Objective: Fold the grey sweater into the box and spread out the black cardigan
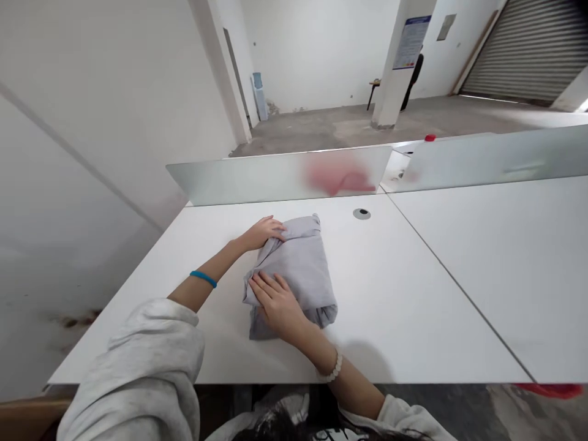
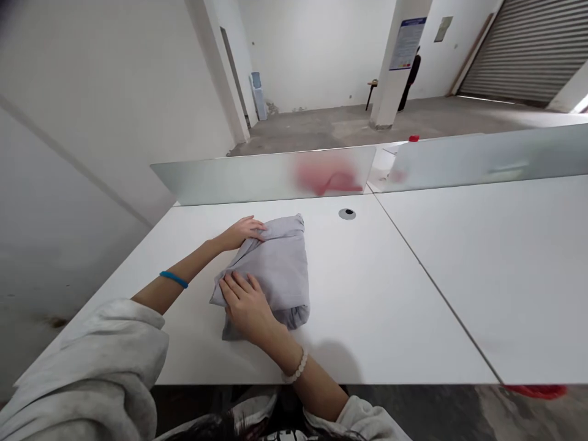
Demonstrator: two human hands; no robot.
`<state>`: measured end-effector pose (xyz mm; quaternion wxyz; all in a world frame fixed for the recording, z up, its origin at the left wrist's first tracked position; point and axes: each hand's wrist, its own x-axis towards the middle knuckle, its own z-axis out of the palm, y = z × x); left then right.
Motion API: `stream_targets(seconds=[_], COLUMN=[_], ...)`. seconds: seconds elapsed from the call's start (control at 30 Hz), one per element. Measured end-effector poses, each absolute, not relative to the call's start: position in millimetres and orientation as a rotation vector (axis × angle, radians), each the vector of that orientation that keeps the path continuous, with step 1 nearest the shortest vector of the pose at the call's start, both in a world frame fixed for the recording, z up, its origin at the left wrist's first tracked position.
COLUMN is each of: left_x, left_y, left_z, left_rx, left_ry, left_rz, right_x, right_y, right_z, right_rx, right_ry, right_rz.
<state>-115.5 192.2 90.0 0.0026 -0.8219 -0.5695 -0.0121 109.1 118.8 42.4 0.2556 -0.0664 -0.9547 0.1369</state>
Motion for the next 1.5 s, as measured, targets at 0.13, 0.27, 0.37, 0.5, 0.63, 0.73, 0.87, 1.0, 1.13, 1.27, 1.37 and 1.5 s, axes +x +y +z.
stream_targets(seconds=[0.13,0.27,0.37,0.5,0.63,0.73,0.87,1.0,1.13,1.27,1.37,1.5], left_x=[-131.3,-132.6,-129.0,-116.5,-95.1,-80.2,-71.3,-74.1,-77.4,-78.7,-84.6,-94.5], left_y=[145.9,127.1,136.3,168.7,204.5,224.8,235.6,231.9,228.3,225.3,215.6,190.3], left_z=[53.4,39.6,44.9,53.7,50.8,41.5,22.3,3.9,-2.6,5.3,18.3,31.0], left_rx=[-2.491,-2.429,-2.303,-2.206,-2.316,-2.388,-2.391,-2.370,-2.324,-2.214,-2.033,-1.755], left_ry=[-1.920,-2.080,-2.238,-2.265,-2.217,-2.197,-2.253,-2.313,-2.335,-2.375,-2.456,-2.656], left_rz=[0.032,-0.014,-0.118,-0.187,-0.142,-0.083,-0.005,0.017,-0.039,-0.123,-0.211,-0.269], right_x=[103.3,113.8,137.0,179.5,208.7,218.0,233.4,251.2,256.6,262.1,271.5,265.7], right_y=[98.5,89.9,101.0,133.6,155.1,156.0,150.9,150.7,151.1,154.7,161.2,163.8], right_z=[12.3,8.9,26.7,36.0,16.1,-3.7,-28.3,-41.8,-39.1,-33.6,-22.8,7.1], right_rx=[-0.051,-0.017,-0.123,-0.453,-0.633,-0.711,-0.821,-0.969,-0.939,-0.872,-0.804,-0.800], right_ry=[-2.784,-2.859,-2.733,-2.652,-2.690,-2.541,-2.391,-2.401,-2.461,-2.515,-2.592,-2.569], right_rz=[0.341,0.393,0.508,0.472,0.477,0.547,0.543,0.455,0.532,0.548,0.459,0.277])
